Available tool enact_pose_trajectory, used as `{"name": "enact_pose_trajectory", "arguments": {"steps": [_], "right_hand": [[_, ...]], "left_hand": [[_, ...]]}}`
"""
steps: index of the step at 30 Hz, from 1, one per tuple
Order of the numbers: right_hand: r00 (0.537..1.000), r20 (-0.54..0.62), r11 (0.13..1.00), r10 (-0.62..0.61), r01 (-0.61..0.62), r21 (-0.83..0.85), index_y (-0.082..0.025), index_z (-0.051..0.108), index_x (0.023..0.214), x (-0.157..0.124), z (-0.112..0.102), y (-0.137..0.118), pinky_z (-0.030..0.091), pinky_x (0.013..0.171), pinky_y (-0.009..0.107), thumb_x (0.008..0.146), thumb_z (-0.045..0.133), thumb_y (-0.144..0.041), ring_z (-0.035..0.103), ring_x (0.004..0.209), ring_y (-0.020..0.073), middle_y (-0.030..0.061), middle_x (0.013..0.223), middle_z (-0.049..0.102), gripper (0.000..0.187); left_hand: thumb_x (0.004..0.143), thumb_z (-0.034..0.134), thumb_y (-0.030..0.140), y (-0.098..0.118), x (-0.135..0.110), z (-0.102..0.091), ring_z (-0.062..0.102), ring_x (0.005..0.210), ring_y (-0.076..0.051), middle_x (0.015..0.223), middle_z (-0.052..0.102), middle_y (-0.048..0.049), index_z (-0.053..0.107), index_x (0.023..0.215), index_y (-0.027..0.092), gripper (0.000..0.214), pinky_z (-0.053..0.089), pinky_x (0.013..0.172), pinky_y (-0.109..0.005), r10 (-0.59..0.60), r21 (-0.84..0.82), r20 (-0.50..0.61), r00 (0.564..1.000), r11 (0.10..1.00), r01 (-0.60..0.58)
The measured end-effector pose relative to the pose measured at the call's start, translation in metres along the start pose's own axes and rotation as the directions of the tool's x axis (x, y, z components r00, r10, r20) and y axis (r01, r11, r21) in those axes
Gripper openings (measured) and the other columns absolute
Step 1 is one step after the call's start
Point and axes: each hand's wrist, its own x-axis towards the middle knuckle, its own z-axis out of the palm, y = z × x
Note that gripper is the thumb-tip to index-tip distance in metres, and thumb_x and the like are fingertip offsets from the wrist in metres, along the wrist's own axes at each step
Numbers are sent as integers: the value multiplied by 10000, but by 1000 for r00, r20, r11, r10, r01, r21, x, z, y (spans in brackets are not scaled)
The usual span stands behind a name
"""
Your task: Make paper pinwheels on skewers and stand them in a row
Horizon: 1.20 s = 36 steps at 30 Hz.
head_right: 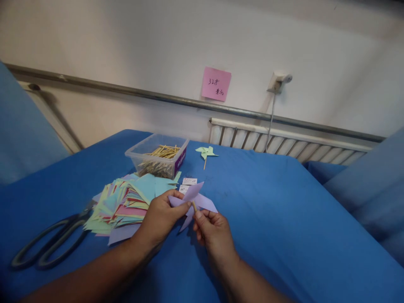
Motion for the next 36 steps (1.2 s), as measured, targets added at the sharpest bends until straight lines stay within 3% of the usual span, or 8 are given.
{"name": "enact_pose_trajectory", "arguments": {"steps": [20,29,36], "right_hand": [[998,-56,998,37,-39,-44,-157,513,536,-2,3,-10,160,321,190,694,680,-486,288,306,29,-70,389,423,401],[997,-67,994,24,-31,-104,-154,539,576,-2,2,-10,162,322,188,686,680,-499,301,312,34,-61,414,449,389],[999,-44,998,32,-34,-58,-158,526,534,-1,1,-8,151,320,198,681,684,-503,300,305,38,-66,386,430,407]], "left_hand": [[650,644,339,1,-4,1,488,516,-116,578,567,39,597,719,182,178,367,488,-207,86,51,5,996,995,-86],[626,649,325,4,-4,1,493,506,-117,564,579,40,601,689,186,160,370,492,-211,88,76,-25,996,993,-86],[617,646,312,8,-6,0,500,523,-122,595,593,37,602,683,191,144,377,511,-216,111,103,-36,993,989,-107]]}}
